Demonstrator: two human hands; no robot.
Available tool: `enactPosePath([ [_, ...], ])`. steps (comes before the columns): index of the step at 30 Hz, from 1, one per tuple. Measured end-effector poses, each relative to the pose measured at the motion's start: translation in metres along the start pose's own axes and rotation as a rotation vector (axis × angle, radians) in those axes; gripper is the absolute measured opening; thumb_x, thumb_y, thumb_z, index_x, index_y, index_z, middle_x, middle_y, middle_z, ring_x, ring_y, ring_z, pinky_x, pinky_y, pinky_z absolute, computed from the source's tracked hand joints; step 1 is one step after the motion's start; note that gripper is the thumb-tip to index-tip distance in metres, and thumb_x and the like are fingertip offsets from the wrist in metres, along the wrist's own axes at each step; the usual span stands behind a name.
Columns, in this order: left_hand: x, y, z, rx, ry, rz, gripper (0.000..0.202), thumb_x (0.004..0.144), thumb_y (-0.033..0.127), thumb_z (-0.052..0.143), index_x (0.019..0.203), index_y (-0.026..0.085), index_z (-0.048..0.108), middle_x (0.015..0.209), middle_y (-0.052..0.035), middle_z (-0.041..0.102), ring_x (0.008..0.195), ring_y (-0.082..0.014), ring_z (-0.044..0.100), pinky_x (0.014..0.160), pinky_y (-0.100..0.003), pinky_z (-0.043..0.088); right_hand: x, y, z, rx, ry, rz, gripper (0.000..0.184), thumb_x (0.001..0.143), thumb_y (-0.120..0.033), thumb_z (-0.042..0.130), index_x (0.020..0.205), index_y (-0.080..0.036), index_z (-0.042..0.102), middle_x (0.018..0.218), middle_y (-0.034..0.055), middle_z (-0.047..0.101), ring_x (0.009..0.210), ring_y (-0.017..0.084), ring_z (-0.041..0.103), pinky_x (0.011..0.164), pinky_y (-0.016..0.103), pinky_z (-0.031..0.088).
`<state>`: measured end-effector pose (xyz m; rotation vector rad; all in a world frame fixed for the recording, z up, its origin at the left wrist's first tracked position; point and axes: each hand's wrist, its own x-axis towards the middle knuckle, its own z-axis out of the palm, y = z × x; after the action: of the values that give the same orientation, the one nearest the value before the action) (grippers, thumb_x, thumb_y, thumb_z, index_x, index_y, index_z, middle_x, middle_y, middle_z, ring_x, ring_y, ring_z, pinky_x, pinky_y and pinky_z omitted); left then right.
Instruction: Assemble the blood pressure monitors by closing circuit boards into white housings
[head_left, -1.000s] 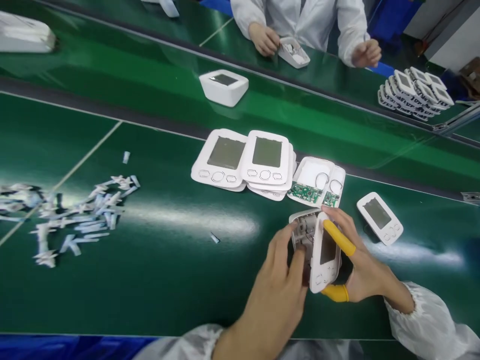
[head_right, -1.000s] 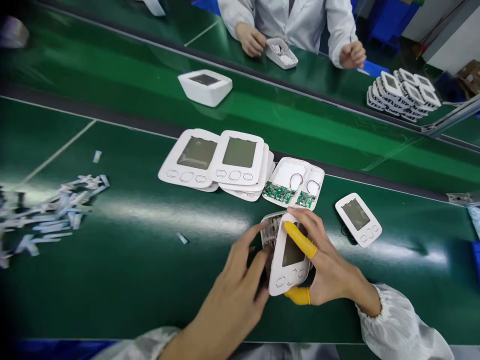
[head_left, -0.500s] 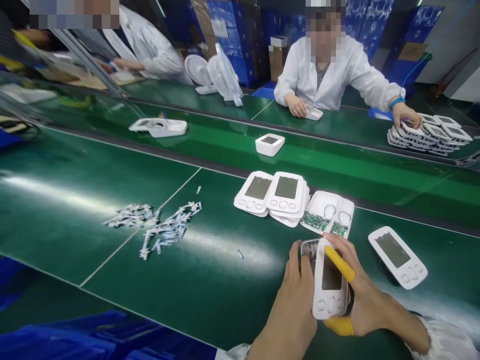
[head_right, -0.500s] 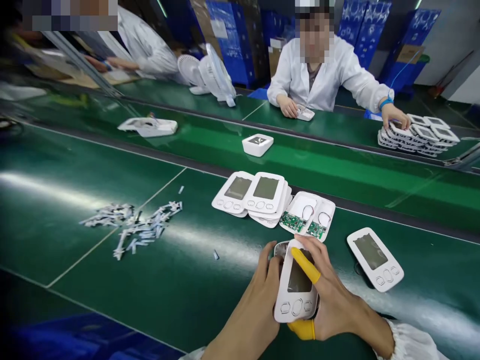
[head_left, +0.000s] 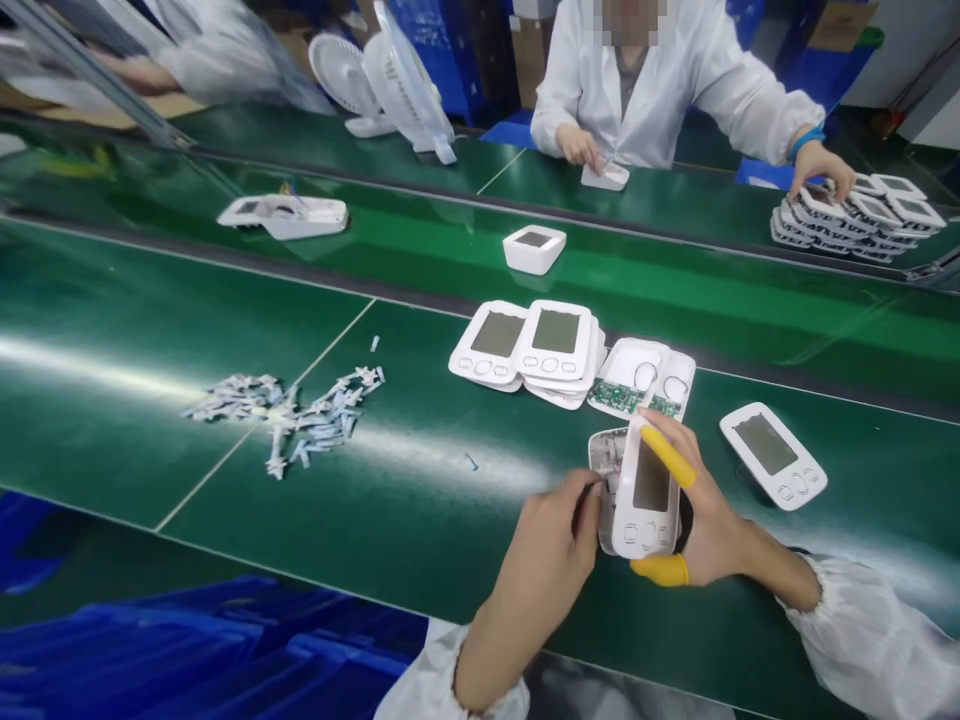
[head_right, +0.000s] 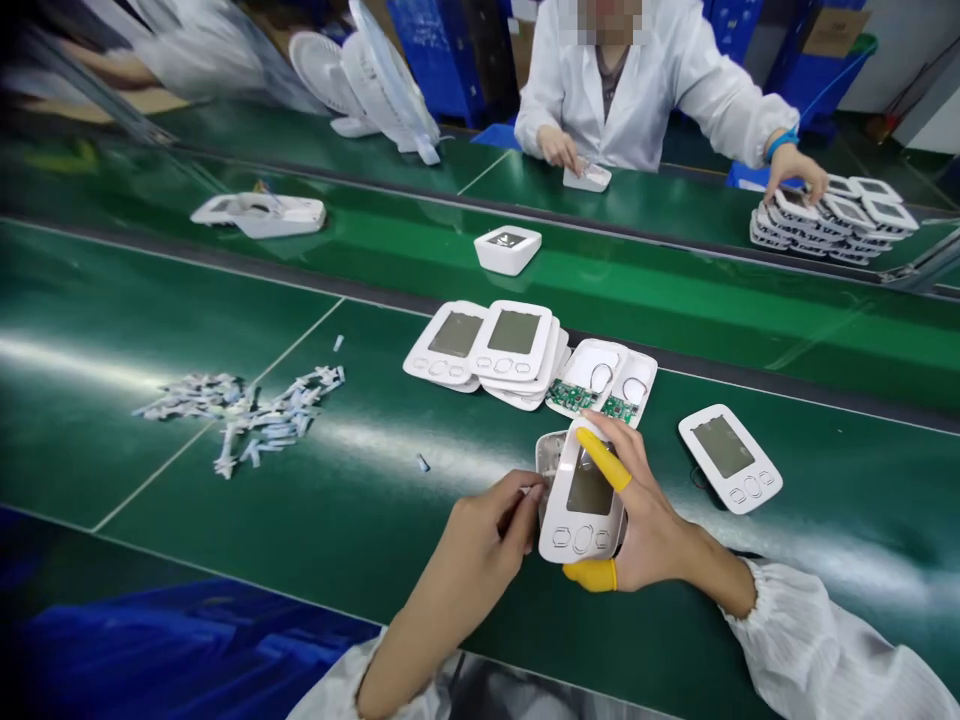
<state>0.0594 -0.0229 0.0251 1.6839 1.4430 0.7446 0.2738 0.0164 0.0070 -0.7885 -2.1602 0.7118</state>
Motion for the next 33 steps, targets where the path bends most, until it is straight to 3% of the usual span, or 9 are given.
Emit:
enactPosePath([
  [2,0.004,-0.003,0.001,-0.285,-0.081,-0.116,0.025,0.106,0.034,0.044,0.1,0.019,0.063,0.063,0.0018,0.062,0.045,-0.0151,0.061,0.042,-0.022,0.045,0.001,-0.002,-0.002,-0.016,-0.016,0.021,0.112,0.073,-0.036,0.083,0.165,-0.027,0.02,0.168,0.017,0.024,0.156,0.043,0.025,0.124,0.068,0.027],
  [4,0.006,-0.006,0.003,-0.552,-0.135,-0.2,0.024,0.105,0.037,0.049,0.103,0.018,0.064,0.069,0.0004,0.066,0.05,-0.0153,0.065,0.039,-0.02,0.048,0.003,-0.004,-0.005,-0.029,-0.031,0.039,0.113,0.072,-0.037,0.084,0.165,-0.027,0.02,0.169,0.0164,0.024,0.157,0.044,0.024,0.125,0.068,0.026],
  [8,0.005,-0.01,0.006,-0.799,-0.189,-0.166,0.019,0.101,0.029,0.058,0.112,0.018,0.069,0.087,-0.0049,0.075,0.071,-0.0155,0.071,0.05,-0.019,0.057,0.007,-0.005,-0.008,-0.046,-0.047,0.054,0.116,0.07,-0.04,0.087,0.165,-0.029,0.022,0.171,0.0144,0.021,0.158,0.046,0.022,0.125,0.07,0.025],
  [18,0.001,-0.02,0.018,-0.629,0.021,0.126,0.019,0.099,0.014,0.057,0.109,0.02,0.073,0.084,-0.002,0.077,0.07,-0.013,0.074,0.062,-0.02,0.058,0.007,-0.003,-0.01,-0.115,-0.12,0.114,0.119,0.065,-0.05,0.089,0.163,-0.035,0.024,0.17,0.0111,0.02,0.156,0.049,0.026,0.124,0.074,0.026],
  [22,0.0,-0.02,0.016,-0.576,0.022,0.14,0.021,0.1,0.012,0.056,0.109,0.021,0.072,0.085,-0.0001,0.076,0.068,-0.0102,0.071,0.06,-0.016,0.055,0.007,-0.004,-0.011,-0.122,-0.124,0.126,0.113,0.065,-0.048,0.09,0.161,-0.034,0.031,0.17,0.0103,0.022,0.156,0.049,0.025,0.124,0.073,0.027],
  [33,0.001,-0.022,0.015,-0.514,0.049,0.178,0.021,0.099,0.006,0.051,0.097,0.019,0.068,0.08,0.0015,0.073,0.062,-0.0082,0.065,0.058,-0.015,0.05,0.005,-0.005,-0.009,-0.133,-0.104,0.161,0.114,0.065,-0.052,0.091,0.161,-0.036,0.03,0.17,0.0108,0.021,0.155,0.051,0.026,0.123,0.075,0.027],
])
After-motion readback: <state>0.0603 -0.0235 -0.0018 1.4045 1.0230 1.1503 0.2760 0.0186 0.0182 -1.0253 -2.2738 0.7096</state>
